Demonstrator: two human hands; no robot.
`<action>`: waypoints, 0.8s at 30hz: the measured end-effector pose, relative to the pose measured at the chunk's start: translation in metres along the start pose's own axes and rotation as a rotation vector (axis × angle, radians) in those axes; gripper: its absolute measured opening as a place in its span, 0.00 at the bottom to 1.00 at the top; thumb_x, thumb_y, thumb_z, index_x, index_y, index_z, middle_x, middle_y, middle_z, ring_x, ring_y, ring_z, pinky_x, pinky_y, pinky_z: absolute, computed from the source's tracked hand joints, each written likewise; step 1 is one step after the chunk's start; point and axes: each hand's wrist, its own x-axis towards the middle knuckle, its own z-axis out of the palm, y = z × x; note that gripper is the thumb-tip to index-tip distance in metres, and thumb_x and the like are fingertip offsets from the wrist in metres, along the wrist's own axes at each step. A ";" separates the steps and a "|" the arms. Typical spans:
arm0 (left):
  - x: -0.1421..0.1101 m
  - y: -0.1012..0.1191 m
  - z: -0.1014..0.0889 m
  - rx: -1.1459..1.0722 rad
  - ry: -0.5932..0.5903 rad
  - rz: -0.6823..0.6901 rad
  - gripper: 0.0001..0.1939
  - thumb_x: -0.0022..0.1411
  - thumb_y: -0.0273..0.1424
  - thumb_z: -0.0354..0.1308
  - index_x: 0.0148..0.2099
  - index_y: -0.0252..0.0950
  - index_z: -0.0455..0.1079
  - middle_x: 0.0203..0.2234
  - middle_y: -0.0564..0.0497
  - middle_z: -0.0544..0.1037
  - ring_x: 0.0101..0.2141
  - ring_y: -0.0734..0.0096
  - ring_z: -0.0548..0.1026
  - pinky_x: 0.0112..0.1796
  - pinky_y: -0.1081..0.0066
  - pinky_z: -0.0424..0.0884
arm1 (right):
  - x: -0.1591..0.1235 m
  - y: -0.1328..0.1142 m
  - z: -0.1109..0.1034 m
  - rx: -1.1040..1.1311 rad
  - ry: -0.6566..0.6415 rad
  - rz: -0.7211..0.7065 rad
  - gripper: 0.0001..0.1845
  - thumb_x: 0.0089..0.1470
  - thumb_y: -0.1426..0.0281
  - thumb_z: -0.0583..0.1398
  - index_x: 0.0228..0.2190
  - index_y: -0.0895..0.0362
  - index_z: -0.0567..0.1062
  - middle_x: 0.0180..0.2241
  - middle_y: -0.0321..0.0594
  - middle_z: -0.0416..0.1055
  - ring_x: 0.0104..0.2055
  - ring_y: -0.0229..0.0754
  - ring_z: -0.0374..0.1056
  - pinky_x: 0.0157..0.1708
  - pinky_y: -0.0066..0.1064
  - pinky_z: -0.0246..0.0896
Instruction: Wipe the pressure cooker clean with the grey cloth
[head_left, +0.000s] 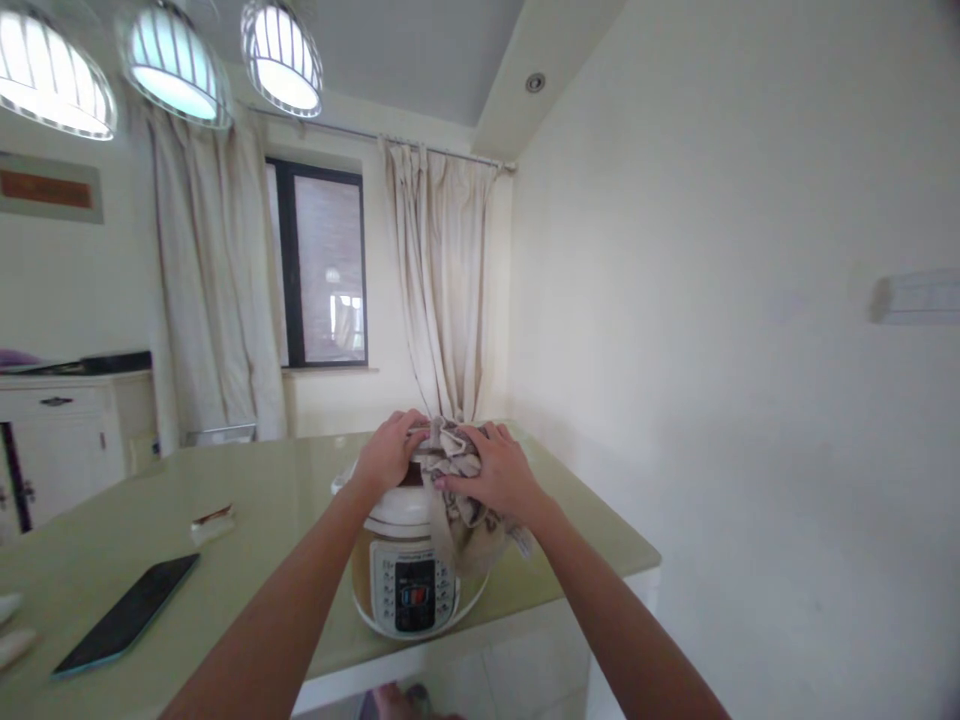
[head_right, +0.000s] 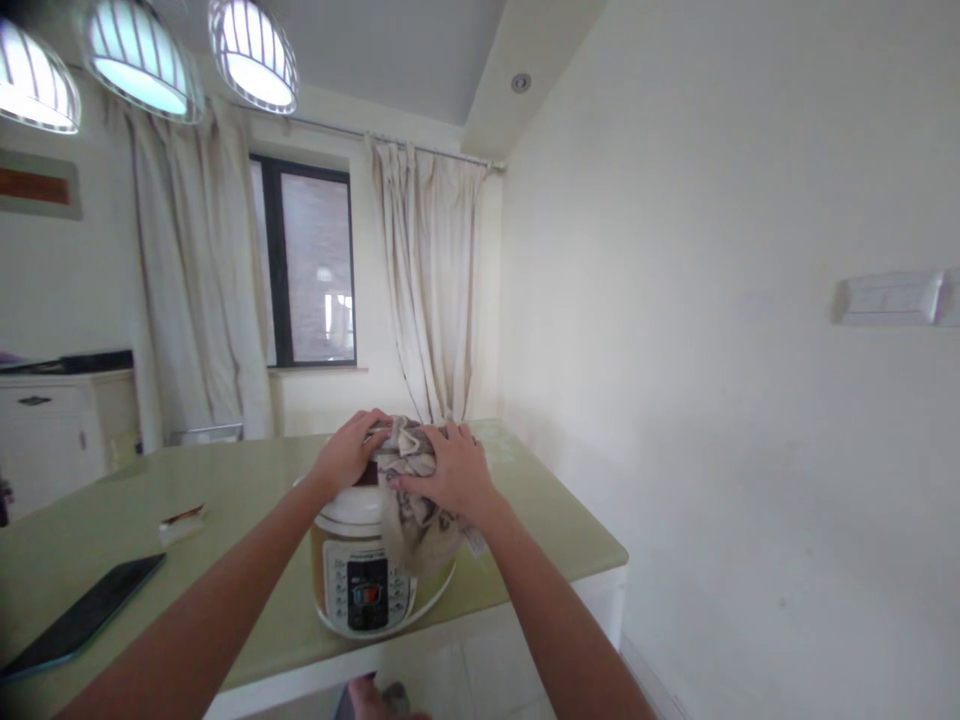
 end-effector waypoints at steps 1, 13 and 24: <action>0.000 0.000 0.000 -0.003 0.001 -0.001 0.12 0.73 0.40 0.51 0.50 0.43 0.72 0.48 0.45 0.78 0.50 0.55 0.77 0.55 0.56 0.71 | 0.004 0.002 0.002 0.009 0.016 -0.002 0.41 0.51 0.41 0.69 0.60 0.49 0.73 0.52 0.46 0.73 0.56 0.55 0.65 0.57 0.44 0.60; -0.001 0.006 -0.002 -0.006 -0.003 -0.022 0.12 0.73 0.43 0.52 0.50 0.44 0.71 0.46 0.46 0.78 0.48 0.54 0.77 0.53 0.57 0.70 | 0.057 0.035 0.024 -0.051 -0.028 0.374 0.29 0.55 0.49 0.64 0.54 0.48 0.78 0.50 0.46 0.78 0.55 0.57 0.72 0.48 0.44 0.68; -0.001 0.004 -0.001 -0.016 0.018 -0.016 0.11 0.72 0.43 0.53 0.48 0.44 0.71 0.46 0.48 0.79 0.47 0.56 0.78 0.52 0.58 0.71 | 0.037 0.028 0.019 -0.062 0.042 0.303 0.25 0.56 0.47 0.64 0.46 0.51 0.80 0.46 0.44 0.81 0.50 0.53 0.74 0.46 0.37 0.66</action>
